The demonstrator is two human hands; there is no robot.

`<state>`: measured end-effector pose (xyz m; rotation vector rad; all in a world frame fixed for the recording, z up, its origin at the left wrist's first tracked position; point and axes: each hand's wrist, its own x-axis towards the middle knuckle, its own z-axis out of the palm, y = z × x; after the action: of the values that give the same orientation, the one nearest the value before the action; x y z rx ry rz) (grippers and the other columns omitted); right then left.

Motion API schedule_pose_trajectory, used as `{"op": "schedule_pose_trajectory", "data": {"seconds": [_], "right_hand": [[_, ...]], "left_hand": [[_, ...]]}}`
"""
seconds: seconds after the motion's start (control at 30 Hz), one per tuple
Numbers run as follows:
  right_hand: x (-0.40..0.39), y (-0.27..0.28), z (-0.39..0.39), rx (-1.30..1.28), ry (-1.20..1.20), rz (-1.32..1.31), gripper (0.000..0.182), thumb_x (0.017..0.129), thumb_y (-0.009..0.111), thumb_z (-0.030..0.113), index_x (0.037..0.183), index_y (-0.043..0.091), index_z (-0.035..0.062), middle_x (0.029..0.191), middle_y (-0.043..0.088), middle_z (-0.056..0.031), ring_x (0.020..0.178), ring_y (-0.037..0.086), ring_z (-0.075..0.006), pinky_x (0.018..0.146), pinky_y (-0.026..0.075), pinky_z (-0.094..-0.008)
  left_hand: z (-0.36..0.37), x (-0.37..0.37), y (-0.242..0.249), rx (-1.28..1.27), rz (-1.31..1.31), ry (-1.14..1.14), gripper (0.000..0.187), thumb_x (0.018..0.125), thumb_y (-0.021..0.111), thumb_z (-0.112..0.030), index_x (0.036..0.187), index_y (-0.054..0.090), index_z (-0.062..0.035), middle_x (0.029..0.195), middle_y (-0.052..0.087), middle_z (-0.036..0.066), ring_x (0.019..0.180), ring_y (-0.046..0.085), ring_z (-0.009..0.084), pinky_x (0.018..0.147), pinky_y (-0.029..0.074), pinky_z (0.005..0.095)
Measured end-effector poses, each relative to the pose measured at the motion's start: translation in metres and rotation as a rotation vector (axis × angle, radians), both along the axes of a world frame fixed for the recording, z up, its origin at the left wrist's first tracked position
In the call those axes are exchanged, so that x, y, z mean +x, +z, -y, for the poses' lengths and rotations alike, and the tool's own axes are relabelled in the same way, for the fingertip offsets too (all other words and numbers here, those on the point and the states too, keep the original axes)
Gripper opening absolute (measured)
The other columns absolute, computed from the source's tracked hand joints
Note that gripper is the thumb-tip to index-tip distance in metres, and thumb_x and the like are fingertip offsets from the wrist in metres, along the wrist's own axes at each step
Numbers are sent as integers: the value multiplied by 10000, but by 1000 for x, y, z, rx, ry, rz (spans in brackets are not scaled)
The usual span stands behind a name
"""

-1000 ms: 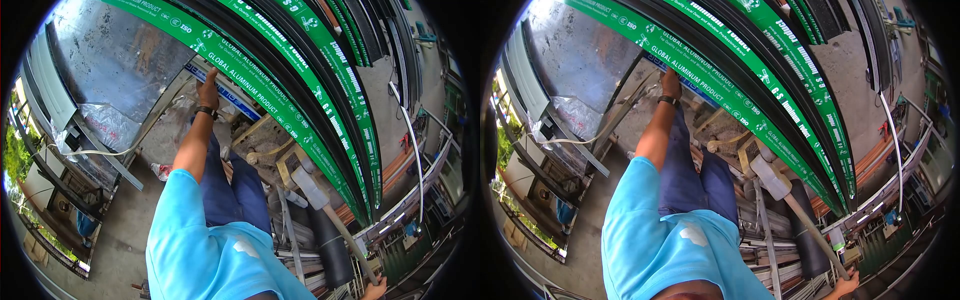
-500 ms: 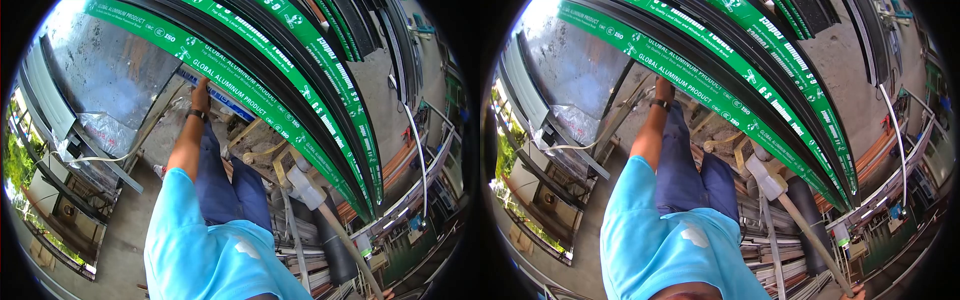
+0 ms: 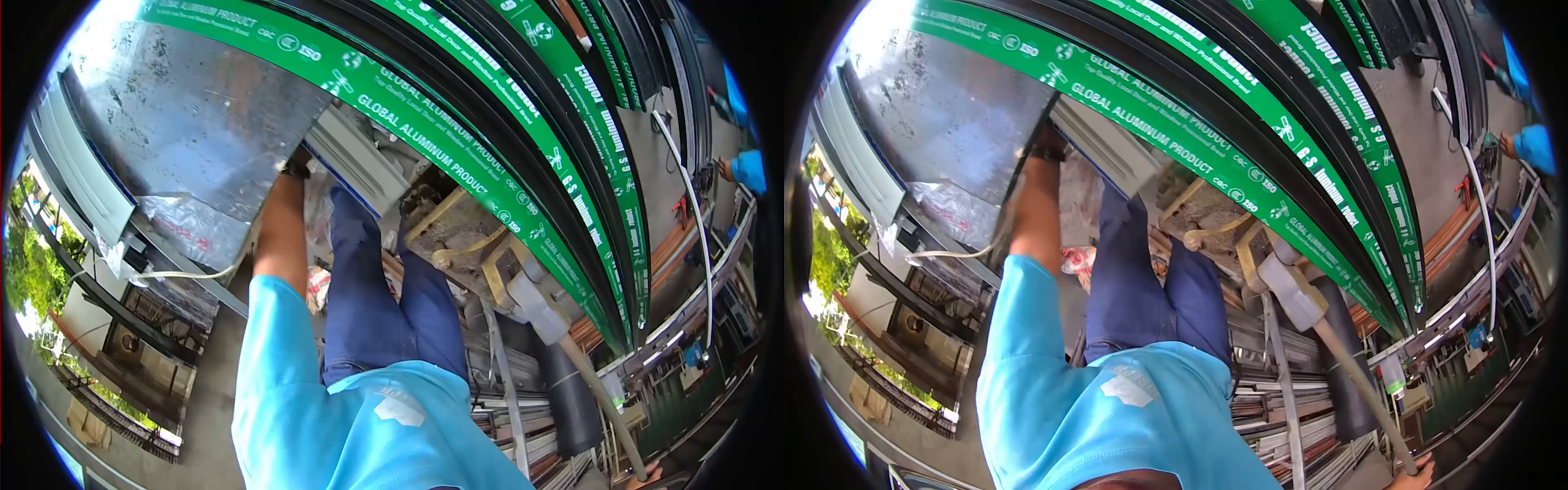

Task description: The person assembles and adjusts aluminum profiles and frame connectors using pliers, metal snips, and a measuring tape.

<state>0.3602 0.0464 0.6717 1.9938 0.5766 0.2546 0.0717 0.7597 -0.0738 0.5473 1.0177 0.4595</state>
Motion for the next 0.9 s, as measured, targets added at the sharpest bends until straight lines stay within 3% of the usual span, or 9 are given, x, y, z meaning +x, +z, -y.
{"op": "schedule_pose_trajectory", "data": {"seconds": [0.13, 0.23, 0.27, 0.37, 0.47, 0.57, 0.77, 0.87, 0.9], "right_hand": [[-1, 14, 17, -63, -48, -11, 565, 926, 700, 427, 562, 434, 86, 534, 481, -135, 532, 461, -373, 565, 354, -513], [-2, 29, 48, 48, -100, -42, 352, 990, 658, 333, 844, 658, 13, 735, 630, -216, 708, 569, -439, 669, 419, -531], [-2, 33, 47, -5, -235, -63, 323, 989, 666, 329, 868, 684, 31, 739, 646, -195, 712, 587, -422, 663, 430, -518], [-4, 31, 44, 36, -284, -86, 319, 990, 665, 337, 868, 682, 44, 747, 654, -181, 700, 591, -411, 654, 430, -515], [-8, 20, 40, 100, -171, -15, 336, 994, 661, 350, 836, 653, 54, 741, 646, -177, 692, 588, -408, 647, 425, -522], [-9, 20, 33, 102, -239, -51, 360, 997, 659, 363, 806, 618, 61, 738, 637, -161, 677, 576, -398, 646, 421, -518], [-9, 17, 39, 41, -101, -7, 368, 1000, 657, 371, 798, 599, 68, 742, 621, -128, 640, 552, -365, 630, 416, -486], [-10, 16, 20, 29, -195, 0, 340, 978, 692, 380, 868, 699, 58, 784, 695, -125, 712, 643, -354, 633, 473, -482], [-11, 11, 15, 70, -65, 81, 321, 971, 702, 382, 886, 712, 73, 793, 702, -111, 712, 647, -346, 630, 476, -480]], "left_hand": [[52, 7, 38, -82, 90, 87, 698, 964, 486, -531, 1383, 571, 21, 1266, 674, 206, 1138, 660, 358, 1037, 514, 461], [59, 27, 67, -190, -25, 198, 820, 866, 499, -603, 1349, 575, 55, 1229, 669, 253, 1111, 669, 377, 992, 544, 461], [60, 21, 65, -202, 3, 180, 834, 855, 507, -613, 1347, 574, 58, 1223, 670, 253, 1106, 671, 376, 982, 550, 462], [61, 4, 59, -258, 167, 133, 901, 799, 549, -645, 1356, 564, 63, 1222, 669, 253, 1097, 675, 369, 974, 559, 463], [66, 8, 63, -206, 294, 131, 884, 797, 572, -633, 1356, 566, 52, 1236, 666, 250, 1095, 673, 378, 976, 553, 476], [72, 12, 73, -206, 330, 154, 836, 815, 589, -610, 1342, 581, 39, 1226, 673, 244, 1097, 671, 391, 978, 543, 490], [75, 23, 97, -130, 280, 112, 773, 821, 632, -579, 1302, 607, 26, 1182, 690, 242, 1078, 675, 403, 977, 536, 499], [80, 16, 101, -251, 328, 101, 782, 813, 641, -588, 1301, 606, 23, 1172, 692, 243, 1086, 676, 404, 980, 537, 506], [83, 15, 112, -262, 343, 86, 793, 811, 638, -592, 1309, 598, 25, 1186, 687, 247, 1100, 673, 402, 985, 536, 508]]}}
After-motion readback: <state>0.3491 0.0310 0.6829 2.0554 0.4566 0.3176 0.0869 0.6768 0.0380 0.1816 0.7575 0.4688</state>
